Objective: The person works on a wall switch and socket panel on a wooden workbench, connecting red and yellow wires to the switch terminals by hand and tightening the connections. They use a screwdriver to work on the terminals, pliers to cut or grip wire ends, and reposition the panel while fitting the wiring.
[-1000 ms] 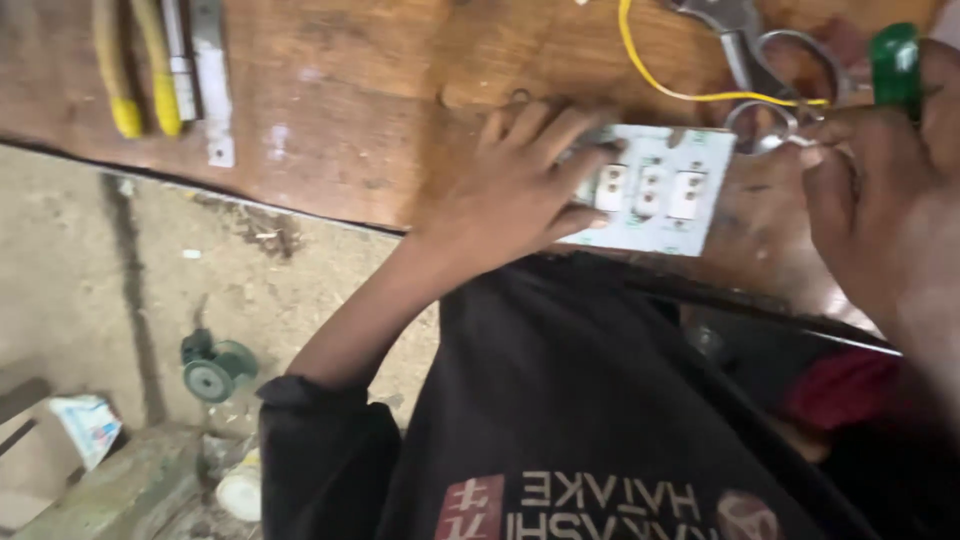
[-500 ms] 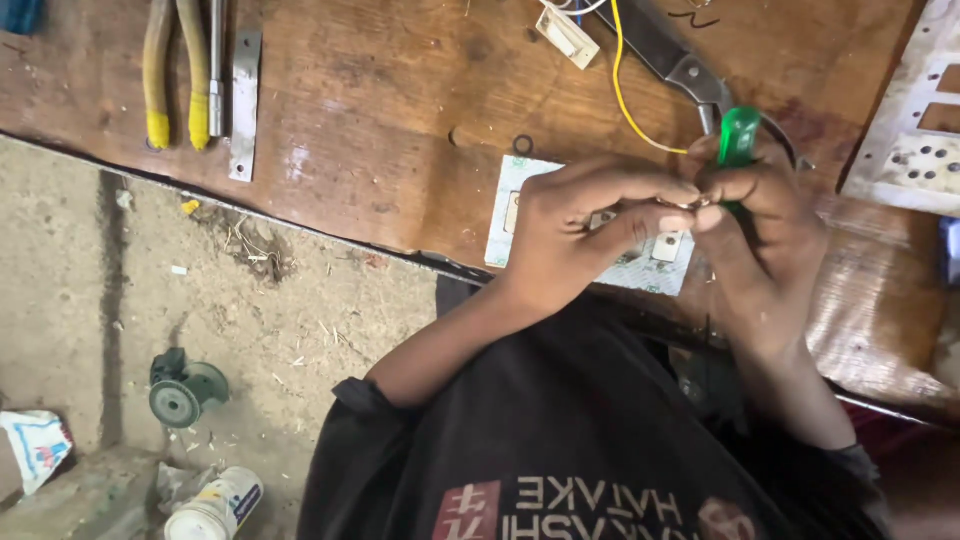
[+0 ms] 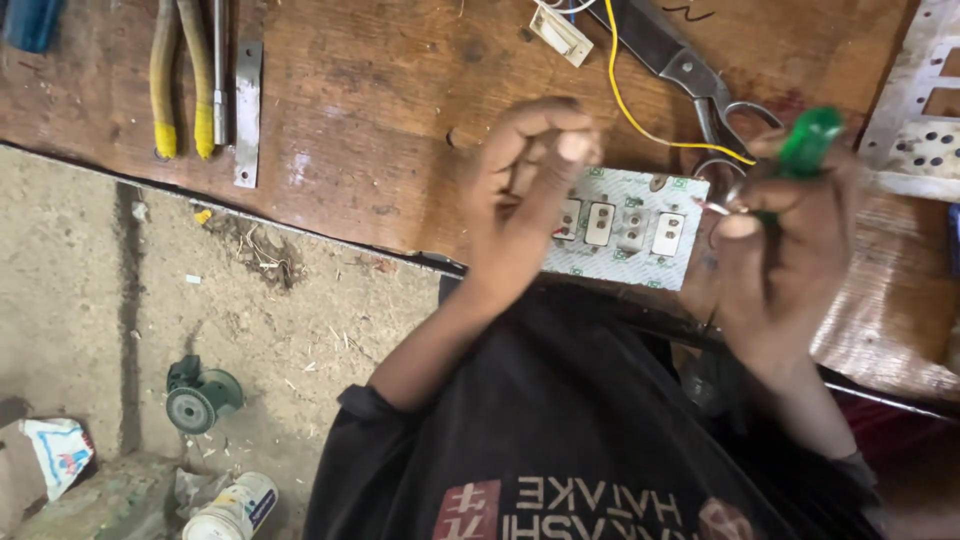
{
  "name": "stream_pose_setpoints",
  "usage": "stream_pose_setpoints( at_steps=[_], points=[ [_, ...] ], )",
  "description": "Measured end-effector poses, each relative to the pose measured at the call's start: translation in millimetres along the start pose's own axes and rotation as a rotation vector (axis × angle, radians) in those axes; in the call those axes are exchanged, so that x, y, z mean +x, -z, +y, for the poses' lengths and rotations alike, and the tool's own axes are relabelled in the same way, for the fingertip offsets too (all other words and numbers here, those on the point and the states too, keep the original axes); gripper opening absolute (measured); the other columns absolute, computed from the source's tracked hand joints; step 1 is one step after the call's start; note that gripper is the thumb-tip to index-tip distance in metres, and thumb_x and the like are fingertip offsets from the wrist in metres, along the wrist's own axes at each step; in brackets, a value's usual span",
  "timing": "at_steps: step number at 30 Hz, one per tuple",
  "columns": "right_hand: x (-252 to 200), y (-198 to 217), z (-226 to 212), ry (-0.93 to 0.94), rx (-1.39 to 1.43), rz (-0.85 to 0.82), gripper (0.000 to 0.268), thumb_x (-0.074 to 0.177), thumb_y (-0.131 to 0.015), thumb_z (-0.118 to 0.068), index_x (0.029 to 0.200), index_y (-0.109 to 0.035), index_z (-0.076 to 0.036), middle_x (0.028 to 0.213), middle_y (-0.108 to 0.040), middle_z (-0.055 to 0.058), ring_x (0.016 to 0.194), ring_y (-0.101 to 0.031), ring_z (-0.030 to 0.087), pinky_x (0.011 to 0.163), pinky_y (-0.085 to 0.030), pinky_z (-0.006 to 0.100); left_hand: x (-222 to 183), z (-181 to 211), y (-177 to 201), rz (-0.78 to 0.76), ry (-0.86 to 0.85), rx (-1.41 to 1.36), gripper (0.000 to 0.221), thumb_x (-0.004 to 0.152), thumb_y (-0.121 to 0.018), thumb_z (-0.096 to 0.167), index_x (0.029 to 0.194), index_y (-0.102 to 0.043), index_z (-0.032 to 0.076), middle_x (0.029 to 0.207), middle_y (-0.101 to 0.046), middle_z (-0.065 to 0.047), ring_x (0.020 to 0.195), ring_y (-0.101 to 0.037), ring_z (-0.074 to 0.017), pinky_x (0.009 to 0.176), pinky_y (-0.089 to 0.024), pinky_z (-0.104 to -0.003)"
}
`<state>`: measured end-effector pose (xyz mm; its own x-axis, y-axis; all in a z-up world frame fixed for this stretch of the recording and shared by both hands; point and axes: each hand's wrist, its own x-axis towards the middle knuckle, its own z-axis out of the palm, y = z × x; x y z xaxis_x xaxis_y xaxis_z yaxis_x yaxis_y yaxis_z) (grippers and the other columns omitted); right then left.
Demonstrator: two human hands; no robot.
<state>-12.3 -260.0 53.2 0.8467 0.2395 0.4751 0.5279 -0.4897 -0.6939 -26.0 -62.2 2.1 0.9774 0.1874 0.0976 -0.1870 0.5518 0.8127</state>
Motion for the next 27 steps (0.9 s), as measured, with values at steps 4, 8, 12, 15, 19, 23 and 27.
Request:
stream_pose_setpoints(
  at_steps=[4,8,12,15,19,23,27],
  points=[
    [6,13,-22,-0.184,0.016,-0.085,0.010,0.106,-0.065,-0.008,0.104,-0.059,-0.001,0.120,-0.060,0.013,0.113,-0.057,0.019,0.099,-0.047,0.031,10,17,-13,-0.213,-0.096,0.283,0.019,0.105,-0.070,0.009,0.123,-0.070,0.009,0.121,-0.071,-0.005,0.109,-0.072,-0.0137,0.096,-0.062,-0.027],
    [15,4,-31,-0.308,0.394,-0.024,0.014,0.102,-0.071,-0.013,0.102,-0.059,-0.004,0.124,-0.063,0.008,0.117,-0.061,0.013,0.106,-0.050,0.029,3,-6,-25,-0.362,0.037,0.093,0.012,0.105,-0.074,0.006,0.116,-0.074,0.005,0.118,-0.072,-0.009,0.109,-0.073,-0.0171,0.097,-0.062,-0.029],
    [12,9,-26,-0.387,0.518,-0.019,0.017,0.099,-0.076,-0.011,0.105,-0.063,-0.002,0.124,-0.065,0.009,0.118,-0.061,0.014,0.109,-0.049,0.029,5,-13,-28,-0.284,0.190,-0.437,0.015,0.101,-0.073,0.010,0.116,-0.075,0.010,0.125,-0.071,-0.005,0.115,-0.068,-0.0144,0.105,-0.055,-0.030],
    [16,16,-20,-0.373,0.554,0.060,0.017,0.095,-0.079,-0.013,0.105,-0.070,-0.004,0.117,-0.069,0.009,0.101,-0.064,0.015,0.093,-0.048,0.026,4,-21,-19,-0.311,0.194,-0.540,0.018,0.108,-0.068,0.012,0.124,-0.073,0.010,0.111,-0.073,-0.008,0.103,-0.072,-0.0170,0.096,-0.059,-0.034],
    [31,23,-34,-0.149,0.243,-0.001,0.012,0.100,-0.079,-0.009,0.107,-0.072,-0.003,0.113,-0.064,0.007,0.109,-0.056,0.013,0.094,-0.046,0.026,10,14,-25,-0.378,0.138,-0.048,0.031,0.114,-0.063,0.014,0.144,-0.060,0.008,0.102,-0.067,-0.005,0.086,-0.061,-0.0134,0.078,-0.048,-0.028],
    [36,16,-31,-0.111,0.260,-0.017,0.013,0.095,-0.083,-0.007,0.102,-0.072,-0.004,0.113,-0.063,0.006,0.111,-0.057,0.015,0.099,-0.048,0.029,10,20,-33,-0.414,-0.210,0.210,0.037,0.117,-0.061,0.013,0.153,-0.056,0.020,0.138,-0.062,-0.009,0.093,-0.056,-0.0103,0.084,-0.051,-0.025],
    [37,6,-17,-0.218,0.388,0.078,0.010,0.082,-0.080,-0.009,0.085,-0.071,-0.007,0.101,-0.067,0.005,0.101,-0.062,0.019,0.094,-0.054,0.036,4,8,-36,-0.333,-0.070,0.205,0.034,0.111,-0.066,0.009,0.144,-0.058,0.015,0.114,-0.075,0.000,0.095,-0.071,-0.0048,0.080,-0.057,-0.021]
  ],
)
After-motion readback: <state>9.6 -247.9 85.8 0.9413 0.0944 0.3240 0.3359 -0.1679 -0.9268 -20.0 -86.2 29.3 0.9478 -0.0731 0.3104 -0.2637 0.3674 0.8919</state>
